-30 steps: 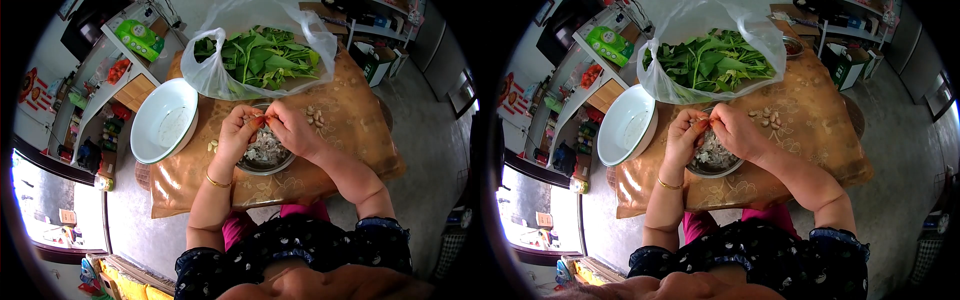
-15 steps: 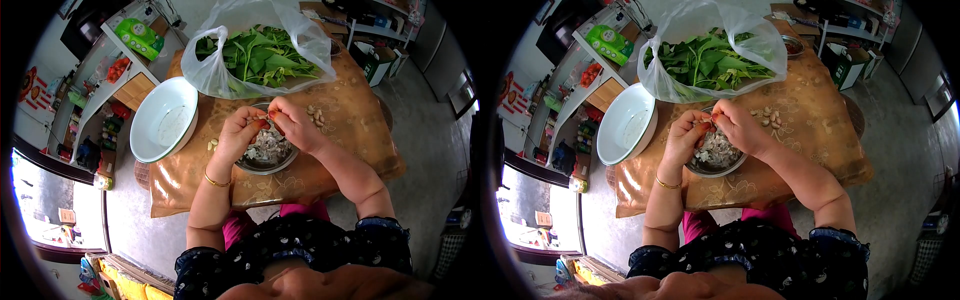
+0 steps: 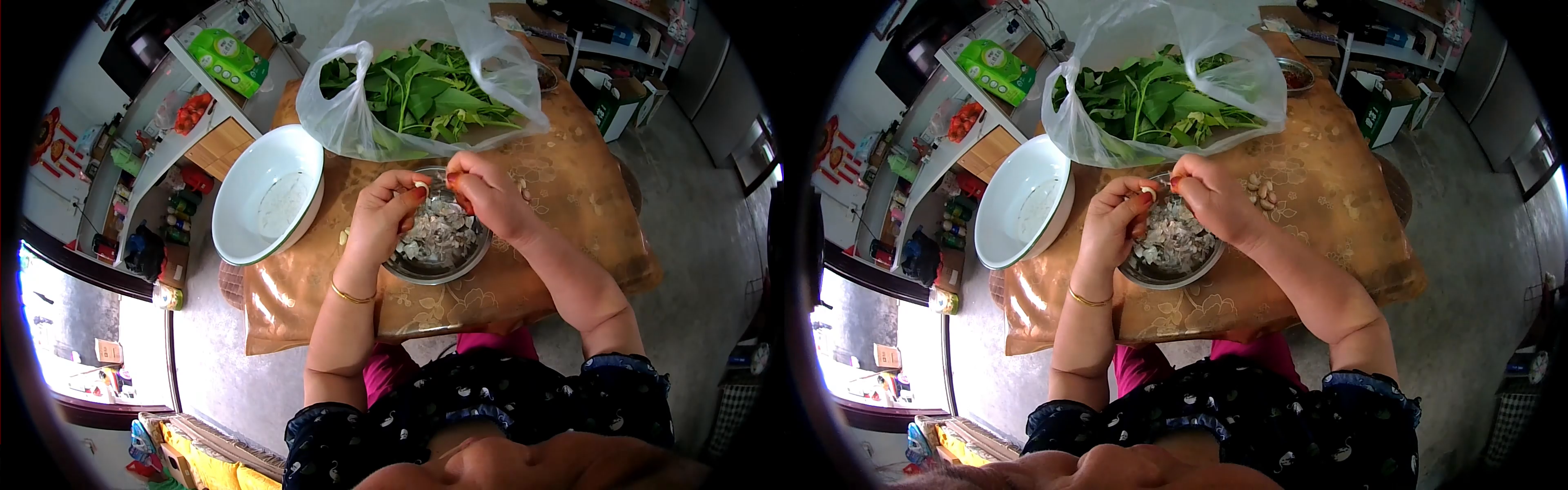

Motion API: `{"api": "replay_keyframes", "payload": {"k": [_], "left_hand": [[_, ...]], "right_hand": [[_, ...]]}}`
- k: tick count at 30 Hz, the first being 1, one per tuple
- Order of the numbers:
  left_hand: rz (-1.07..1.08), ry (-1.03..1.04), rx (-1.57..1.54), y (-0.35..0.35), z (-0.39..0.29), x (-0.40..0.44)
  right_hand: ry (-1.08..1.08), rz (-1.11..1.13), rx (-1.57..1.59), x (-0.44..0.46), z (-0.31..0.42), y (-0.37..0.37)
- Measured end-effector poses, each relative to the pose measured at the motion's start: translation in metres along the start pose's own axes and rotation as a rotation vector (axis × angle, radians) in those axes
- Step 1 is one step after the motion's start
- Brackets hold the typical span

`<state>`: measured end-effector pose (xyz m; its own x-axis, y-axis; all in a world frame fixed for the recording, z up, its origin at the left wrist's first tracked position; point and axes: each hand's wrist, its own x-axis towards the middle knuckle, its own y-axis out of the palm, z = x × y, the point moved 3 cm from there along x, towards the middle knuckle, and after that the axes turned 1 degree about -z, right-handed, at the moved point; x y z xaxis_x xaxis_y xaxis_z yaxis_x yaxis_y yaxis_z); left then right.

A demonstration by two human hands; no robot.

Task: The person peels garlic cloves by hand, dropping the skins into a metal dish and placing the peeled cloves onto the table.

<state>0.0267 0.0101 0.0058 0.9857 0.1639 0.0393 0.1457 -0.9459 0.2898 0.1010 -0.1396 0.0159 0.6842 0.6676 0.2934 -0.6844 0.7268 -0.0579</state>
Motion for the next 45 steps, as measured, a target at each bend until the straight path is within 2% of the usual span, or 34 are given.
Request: {"api": "replay_keyframes", "payload": {"k": [4, 7, 10, 13, 16, 19, 25, 32, 40, 45], "left_hand": [[-0.014, -0.039, -0.165, -0.008, 0.0, 0.003], [-0.003, -0.047, -0.19, -0.008, -0.001, 0.003], [0.004, -0.051, -0.193, -0.01, 0.0, 0.004], [-0.023, -0.058, -0.158, -0.01, 0.002, 0.003], [-0.059, -0.046, -0.13, -0.009, 0.005, 0.004], [-0.083, -0.022, -0.091, -0.006, 0.007, 0.004], [-0.118, 0.024, -0.021, -0.001, 0.006, 0.002], [-0.123, 0.075, 0.099, -0.001, 0.01, 0.001], [-0.12, 0.042, 0.143, 0.002, 0.009, -0.001], [-0.084, 0.02, 0.107, 0.001, 0.006, 0.0]], "right_hand": [[-0.214, -0.047, -0.356, 0.0, -0.006, 0.005], [-0.14, -0.016, -0.479, -0.001, -0.006, 0.01], [-0.168, -0.01, -0.532, -0.004, 0.002, 0.013], [-0.077, -0.003, -0.397, -0.004, 0.0, 0.013], [-0.099, -0.003, -0.261, -0.003, -0.002, 0.015], [-0.248, -0.055, -0.287, -0.003, -0.002, 0.016], [-0.219, -0.084, -0.335, -0.002, -0.005, 0.015], [-0.33, -0.138, -0.457, -0.005, 0.0, 0.016], [-0.35, -0.161, -0.522, -0.007, 0.003, 0.016], [-0.139, -0.038, -0.238, -0.005, 0.0, 0.011]]}}
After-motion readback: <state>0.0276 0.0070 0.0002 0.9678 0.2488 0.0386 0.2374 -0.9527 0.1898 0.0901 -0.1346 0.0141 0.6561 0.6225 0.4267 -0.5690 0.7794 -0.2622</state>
